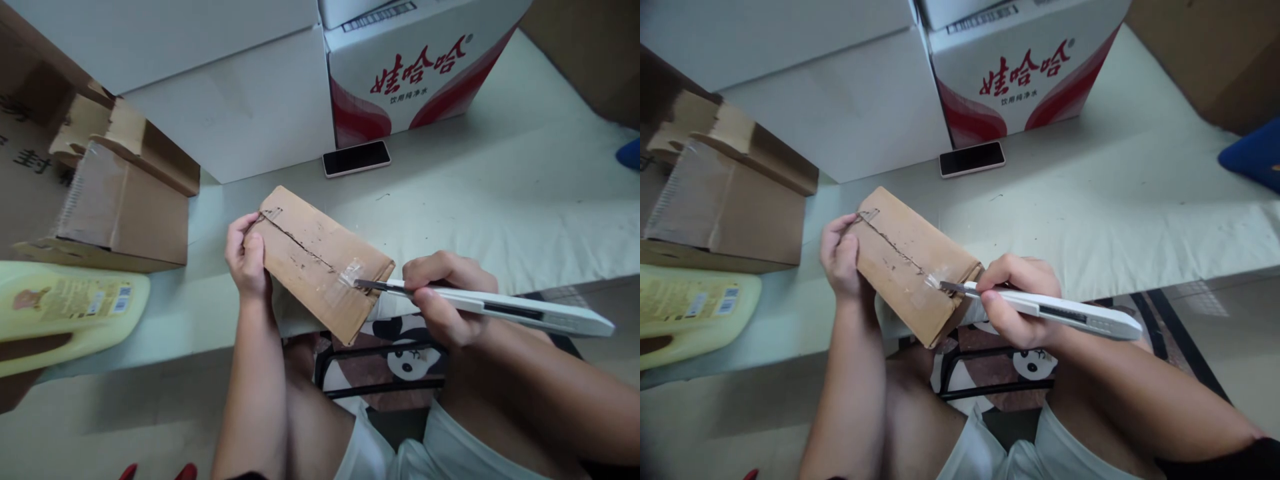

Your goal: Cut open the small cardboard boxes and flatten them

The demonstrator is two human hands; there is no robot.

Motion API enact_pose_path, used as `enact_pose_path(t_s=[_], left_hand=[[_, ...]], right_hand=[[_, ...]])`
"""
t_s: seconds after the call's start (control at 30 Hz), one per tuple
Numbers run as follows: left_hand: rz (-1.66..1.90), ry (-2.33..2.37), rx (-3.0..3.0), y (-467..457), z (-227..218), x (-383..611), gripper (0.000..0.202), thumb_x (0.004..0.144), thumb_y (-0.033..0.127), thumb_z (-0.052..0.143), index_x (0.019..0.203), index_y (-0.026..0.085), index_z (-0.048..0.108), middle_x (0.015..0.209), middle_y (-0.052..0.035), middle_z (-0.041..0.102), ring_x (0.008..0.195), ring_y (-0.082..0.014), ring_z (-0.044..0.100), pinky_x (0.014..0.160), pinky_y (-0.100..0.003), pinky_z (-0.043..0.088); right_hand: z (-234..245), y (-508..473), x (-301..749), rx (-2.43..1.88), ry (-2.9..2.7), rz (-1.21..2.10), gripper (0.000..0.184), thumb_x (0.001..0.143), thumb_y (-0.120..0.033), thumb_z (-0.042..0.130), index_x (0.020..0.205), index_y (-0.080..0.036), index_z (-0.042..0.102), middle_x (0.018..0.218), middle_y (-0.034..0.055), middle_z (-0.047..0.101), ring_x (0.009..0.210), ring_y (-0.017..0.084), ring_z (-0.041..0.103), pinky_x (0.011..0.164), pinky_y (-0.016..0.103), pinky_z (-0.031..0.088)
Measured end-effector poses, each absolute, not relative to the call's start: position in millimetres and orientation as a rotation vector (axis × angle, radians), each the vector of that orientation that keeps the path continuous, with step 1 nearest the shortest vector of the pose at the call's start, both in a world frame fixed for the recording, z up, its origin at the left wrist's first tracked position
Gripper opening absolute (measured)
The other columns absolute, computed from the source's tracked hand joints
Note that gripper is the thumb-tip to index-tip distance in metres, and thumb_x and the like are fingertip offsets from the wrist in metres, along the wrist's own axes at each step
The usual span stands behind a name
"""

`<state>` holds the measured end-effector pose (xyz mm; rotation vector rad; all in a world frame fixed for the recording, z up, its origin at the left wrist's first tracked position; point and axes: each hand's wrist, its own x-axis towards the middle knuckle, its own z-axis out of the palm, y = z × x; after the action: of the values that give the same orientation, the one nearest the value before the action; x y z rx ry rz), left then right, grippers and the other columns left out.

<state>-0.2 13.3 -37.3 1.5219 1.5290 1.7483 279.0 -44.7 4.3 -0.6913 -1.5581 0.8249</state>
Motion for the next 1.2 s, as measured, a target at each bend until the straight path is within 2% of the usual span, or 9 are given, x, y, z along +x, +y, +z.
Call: enact_pose_path(t_s=[0.17, 0.33, 0.57, 0.63, 0.8, 0.97, 1.2], left_hand=[[1.777, 1.478, 1.505, 13.0, -38.5, -0.2, 0.03, 0.084, 0.037, 0.057, 0.108, 0.021, 0.066, 0.11, -0.0078, 0.066, 0.105, -0.0233, 0.061, 0.096, -0.039, 0.046], [1.754, 1.513, 1.527, 13.4, -39.3, 0.6, 0.031, 0.084, 0.039, 0.055, 0.109, 0.022, 0.064, 0.108, -0.0072, 0.064, 0.104, -0.0233, 0.062, 0.093, -0.039, 0.048], [1.741, 1.484, 1.497, 14.0, -36.0, 2.8, 0.03, 0.082, 0.037, 0.057, 0.107, 0.021, 0.063, 0.104, -0.0069, 0.064, 0.099, -0.0217, 0.063, 0.09, -0.037, 0.049], [1.753, 1.466, 1.495, 13.7, -36.0, 2.7, 0.03, 0.082, 0.036, 0.057, 0.107, 0.021, 0.064, 0.104, -0.007, 0.065, 0.099, -0.0217, 0.063, 0.09, -0.037, 0.049], [1.733, 1.493, 1.511, 12.5, -37.5, 1.5, 0.031, 0.084, 0.039, 0.056, 0.109, 0.021, 0.064, 0.107, -0.0073, 0.065, 0.102, -0.0222, 0.063, 0.092, -0.037, 0.048], [1.763, 1.435, 1.483, 12.2, -36.8, 2.6, 0.029, 0.083, 0.033, 0.057, 0.107, 0.021, 0.065, 0.105, -0.007, 0.066, 0.1, -0.0214, 0.063, 0.09, -0.036, 0.048], [1.827, 1.43, 1.466, 15.3, -29.0, 13.2, 0.025, 0.078, 0.024, 0.055, 0.099, 0.017, 0.067, 0.097, -0.0058, 0.067, 0.091, -0.019, 0.061, 0.083, -0.032, 0.047]], right_hand=[[3.1, -44.9, 275.9, -0.678, -1.512, 0.816, 0.005, 0.085, -0.023, 0.056, 0.079, -0.024, 0.057, 0.055, -0.0029, 0.052, 0.041, 0.011, 0.041, 0.039, 0.027, 0.031], [10.2, -43.1, 270.7, -0.734, -1.656, 0.739, 0.008, 0.081, -0.017, 0.058, 0.08, -0.024, 0.056, 0.052, -0.0056, 0.053, 0.038, 0.009, 0.043, 0.036, 0.024, 0.032], [19.3, -37.6, 267.0, -0.774, -1.913, 0.534, 0.008, 0.084, -0.019, 0.063, 0.082, -0.025, 0.058, 0.059, -0.0041, 0.066, 0.046, 0.01, 0.059, 0.045, 0.022, 0.047], [17.6, -36.4, 267.2, -0.737, -1.927, 0.495, 0.008, 0.083, -0.018, 0.063, 0.082, -0.024, 0.058, 0.059, -0.0039, 0.065, 0.045, 0.01, 0.058, 0.045, 0.022, 0.046], [16.1, -35.7, 267.8, -0.591, -1.894, 0.508, 0.013, 0.079, -0.013, 0.059, 0.078, -0.025, 0.054, 0.049, -0.0064, 0.05, 0.037, 0.01, 0.046, 0.038, 0.025, 0.037], [19.5, -37.5, 267.6, -0.695, -1.978, 0.505, 0.013, 0.081, -0.014, 0.062, 0.081, -0.025, 0.055, 0.053, -0.0036, 0.059, 0.041, 0.012, 0.053, 0.039, 0.025, 0.042], [19.0, -42.3, 266.9, -0.702, -1.938, 0.516, 0.016, 0.075, -0.009, 0.056, 0.073, -0.024, 0.051, 0.049, -0.0053, 0.056, 0.039, 0.01, 0.05, 0.041, 0.024, 0.038]])
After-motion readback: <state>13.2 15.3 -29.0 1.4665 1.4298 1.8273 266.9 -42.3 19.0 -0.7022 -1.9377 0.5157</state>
